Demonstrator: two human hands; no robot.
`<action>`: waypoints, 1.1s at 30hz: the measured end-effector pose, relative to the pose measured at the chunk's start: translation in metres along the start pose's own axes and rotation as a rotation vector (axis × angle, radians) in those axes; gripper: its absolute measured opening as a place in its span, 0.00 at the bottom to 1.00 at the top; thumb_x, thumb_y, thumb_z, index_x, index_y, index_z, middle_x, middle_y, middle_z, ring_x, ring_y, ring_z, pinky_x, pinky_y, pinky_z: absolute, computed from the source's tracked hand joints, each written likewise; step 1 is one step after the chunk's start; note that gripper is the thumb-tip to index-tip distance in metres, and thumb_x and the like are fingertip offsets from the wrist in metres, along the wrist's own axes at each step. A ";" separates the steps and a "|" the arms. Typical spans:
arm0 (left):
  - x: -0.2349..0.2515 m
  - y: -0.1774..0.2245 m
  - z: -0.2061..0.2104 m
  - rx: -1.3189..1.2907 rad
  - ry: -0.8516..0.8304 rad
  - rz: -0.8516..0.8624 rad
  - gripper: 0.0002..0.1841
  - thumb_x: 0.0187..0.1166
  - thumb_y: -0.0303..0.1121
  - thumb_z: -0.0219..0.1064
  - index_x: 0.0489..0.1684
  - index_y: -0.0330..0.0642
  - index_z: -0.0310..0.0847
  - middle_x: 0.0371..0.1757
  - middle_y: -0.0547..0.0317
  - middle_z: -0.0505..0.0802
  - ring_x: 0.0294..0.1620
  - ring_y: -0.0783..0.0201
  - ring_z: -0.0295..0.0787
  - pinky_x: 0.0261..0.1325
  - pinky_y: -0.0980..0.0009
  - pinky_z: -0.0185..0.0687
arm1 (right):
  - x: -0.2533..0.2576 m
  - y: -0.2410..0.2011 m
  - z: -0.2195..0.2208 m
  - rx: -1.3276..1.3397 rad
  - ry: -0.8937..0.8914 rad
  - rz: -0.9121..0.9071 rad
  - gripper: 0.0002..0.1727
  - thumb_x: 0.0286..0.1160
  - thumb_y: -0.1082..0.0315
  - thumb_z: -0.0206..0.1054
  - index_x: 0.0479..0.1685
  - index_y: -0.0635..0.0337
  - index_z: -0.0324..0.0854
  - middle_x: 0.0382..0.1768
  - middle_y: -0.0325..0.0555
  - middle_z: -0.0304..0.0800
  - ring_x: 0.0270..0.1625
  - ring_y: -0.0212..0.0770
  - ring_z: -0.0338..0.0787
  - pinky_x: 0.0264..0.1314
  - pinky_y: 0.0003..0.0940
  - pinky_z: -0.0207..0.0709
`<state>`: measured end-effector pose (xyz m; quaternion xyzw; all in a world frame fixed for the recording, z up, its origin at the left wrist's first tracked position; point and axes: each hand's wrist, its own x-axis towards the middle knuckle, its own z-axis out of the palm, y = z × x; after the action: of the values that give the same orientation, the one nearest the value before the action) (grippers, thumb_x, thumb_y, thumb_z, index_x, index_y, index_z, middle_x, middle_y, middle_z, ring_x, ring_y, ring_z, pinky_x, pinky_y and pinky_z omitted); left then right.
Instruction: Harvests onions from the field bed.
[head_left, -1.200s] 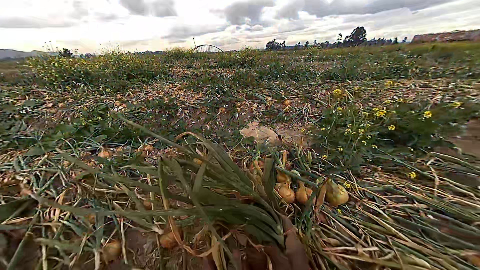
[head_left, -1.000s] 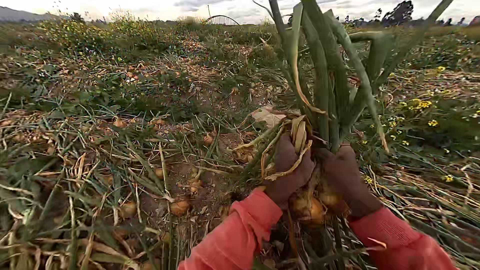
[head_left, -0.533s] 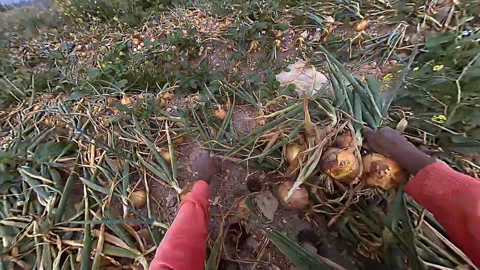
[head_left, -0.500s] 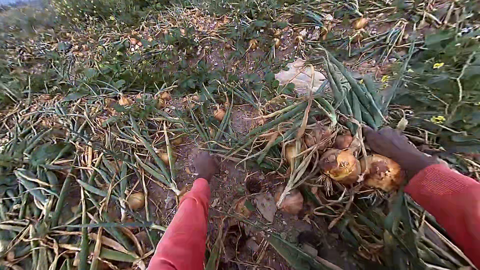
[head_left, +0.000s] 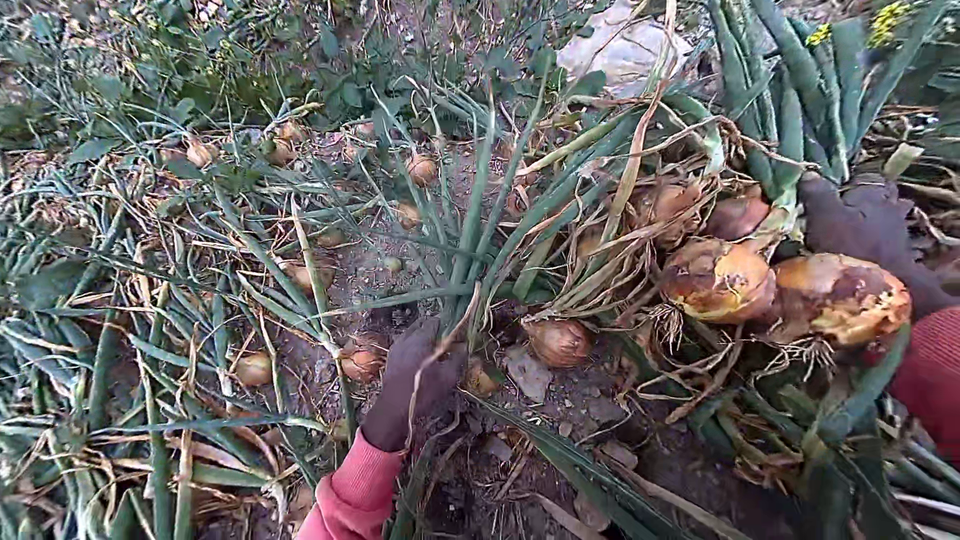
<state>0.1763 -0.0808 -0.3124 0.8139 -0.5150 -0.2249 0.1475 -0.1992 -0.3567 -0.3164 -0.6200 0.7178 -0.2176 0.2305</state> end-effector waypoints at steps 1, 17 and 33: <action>-0.002 0.008 -0.005 0.080 -0.100 -0.005 0.20 0.74 0.42 0.76 0.52 0.32 0.88 0.48 0.38 0.93 0.53 0.42 0.91 0.61 0.41 0.82 | 0.003 0.005 0.001 -0.026 0.024 -0.034 0.52 0.84 0.30 0.43 0.75 0.80 0.67 0.79 0.86 0.62 0.84 0.83 0.61 0.76 0.83 0.55; -0.024 0.077 0.026 0.702 -0.622 0.027 0.18 0.82 0.16 0.55 0.67 0.16 0.74 0.70 0.22 0.80 0.71 0.30 0.81 0.66 0.43 0.82 | 0.002 0.007 0.003 -0.007 0.057 -0.080 0.38 0.92 0.43 0.49 0.65 0.79 0.76 0.75 0.83 0.70 0.81 0.81 0.66 0.76 0.80 0.59; -0.028 -0.019 0.045 0.430 -0.056 0.567 0.12 0.71 0.32 0.70 0.42 0.31 0.90 0.46 0.38 0.94 0.42 0.38 0.95 0.38 0.43 0.87 | 0.007 0.023 0.014 -0.038 0.092 -0.158 0.39 0.92 0.45 0.48 0.64 0.84 0.75 0.75 0.84 0.70 0.82 0.80 0.66 0.80 0.77 0.57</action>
<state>0.1574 -0.0474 -0.3543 0.6448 -0.7596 -0.0836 0.0151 -0.2095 -0.3609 -0.3415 -0.6683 0.6803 -0.2497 0.1677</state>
